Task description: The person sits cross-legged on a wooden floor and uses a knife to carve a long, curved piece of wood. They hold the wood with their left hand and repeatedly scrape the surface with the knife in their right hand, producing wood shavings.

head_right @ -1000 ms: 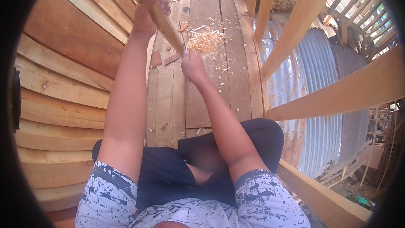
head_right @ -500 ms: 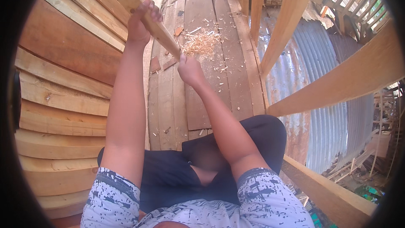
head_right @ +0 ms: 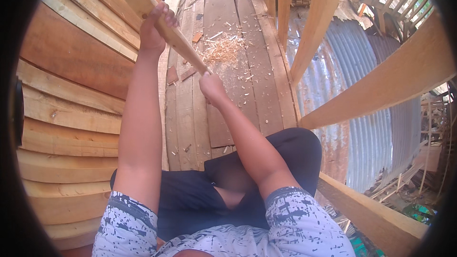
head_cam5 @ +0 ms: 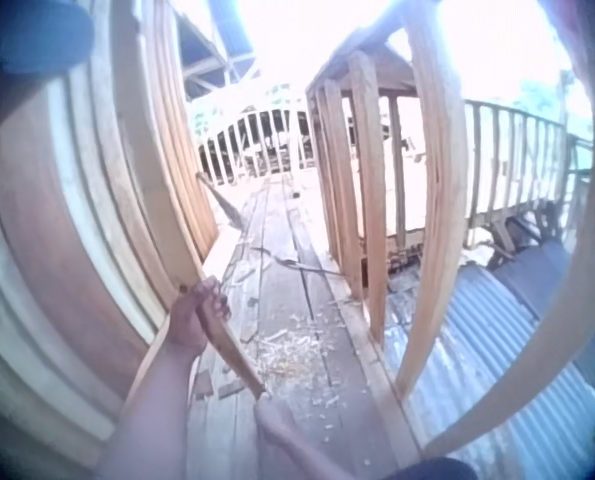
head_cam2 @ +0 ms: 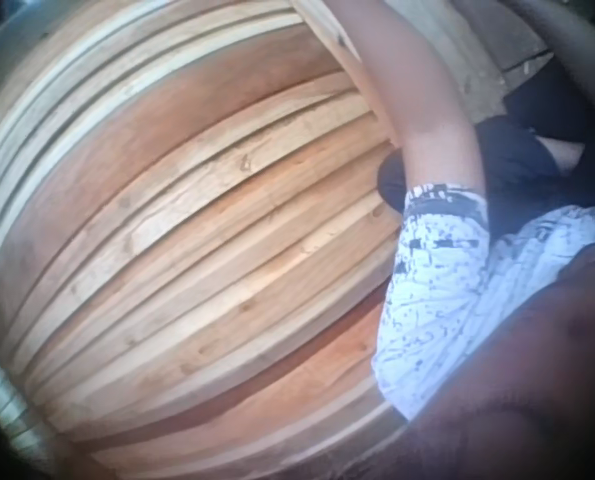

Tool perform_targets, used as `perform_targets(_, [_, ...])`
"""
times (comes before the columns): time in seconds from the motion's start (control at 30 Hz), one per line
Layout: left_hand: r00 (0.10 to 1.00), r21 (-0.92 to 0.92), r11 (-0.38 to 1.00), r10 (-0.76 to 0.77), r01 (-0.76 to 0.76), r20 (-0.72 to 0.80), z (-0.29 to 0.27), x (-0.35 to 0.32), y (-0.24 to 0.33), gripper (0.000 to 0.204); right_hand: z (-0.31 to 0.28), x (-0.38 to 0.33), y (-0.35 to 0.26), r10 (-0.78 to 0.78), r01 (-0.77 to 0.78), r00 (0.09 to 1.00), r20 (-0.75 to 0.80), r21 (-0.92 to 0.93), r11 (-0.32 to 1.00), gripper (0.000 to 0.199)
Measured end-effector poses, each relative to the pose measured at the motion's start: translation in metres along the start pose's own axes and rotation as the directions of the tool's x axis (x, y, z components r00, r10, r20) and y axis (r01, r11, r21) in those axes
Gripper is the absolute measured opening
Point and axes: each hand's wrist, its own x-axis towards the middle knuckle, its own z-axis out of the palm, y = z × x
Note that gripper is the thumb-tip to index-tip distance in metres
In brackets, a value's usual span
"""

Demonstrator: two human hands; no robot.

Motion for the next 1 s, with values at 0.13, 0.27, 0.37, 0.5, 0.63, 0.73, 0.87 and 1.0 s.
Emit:
perform_targets(0.13, [0.999, 0.059, 0.998, -0.033, 0.031, 0.035, -0.001, 0.0, 0.002, 0.025, -0.006, 0.009, 0.007, -0.416, 0.404, 0.909, -0.001, -0.238, 0.883, 0.052])
perform_targets(0.27, [0.999, 0.08, 0.996, -0.031, 0.028, 0.042, -0.007, -0.005, 0.001, 0.025, 0.003, 0.007, 0.005, -0.353, 0.34, 0.936, -0.004, -0.256, 0.905, 0.052])
perform_targets(0.37, [0.997, 0.061, 0.998, -0.025, 0.02, 0.077, -0.005, -0.002, 0.001, 0.024, -0.002, 0.008, 0.002, -0.337, 0.333, 0.941, 0.015, -0.204, 0.921, 0.053])
perform_targets(0.5, [0.998, 0.07, 0.997, -0.032, 0.028, 0.06, 0.002, 0.001, -0.001, 0.024, -0.008, 0.017, 0.021, -0.126, 0.122, 0.992, -0.013, -0.151, 0.981, 0.054])
perform_targets(0.63, [0.998, 0.056, 0.998, -0.036, 0.033, 0.053, -0.004, -0.004, 0.0, 0.024, -0.011, -0.005, -0.008, -0.184, 0.193, 0.98, 0.071, -0.136, 0.972, 0.053])
perform_targets(0.73, [0.999, 0.056, 0.998, -0.028, 0.027, 0.026, 0.002, -0.004, 0.0, 0.024, -0.013, 0.018, 0.02, -0.124, 0.125, 0.992, 0.019, -0.211, 0.969, 0.05])
perform_targets(0.87, [0.999, 0.075, 0.996, -0.04, 0.04, 0.002, 0.001, -0.003, -0.001, 0.024, -0.009, 0.024, 0.025, -0.205, 0.179, 0.978, -0.034, -0.358, 0.916, 0.044])
perform_targets(1.0, [1.0, 0.067, 0.998, -0.018, 0.017, 0.007, 0.004, -0.007, 0.001, 0.025, -0.018, 0.02, 0.023, -0.205, 0.166, 0.978, -0.034, -0.467, 0.869, 0.041])
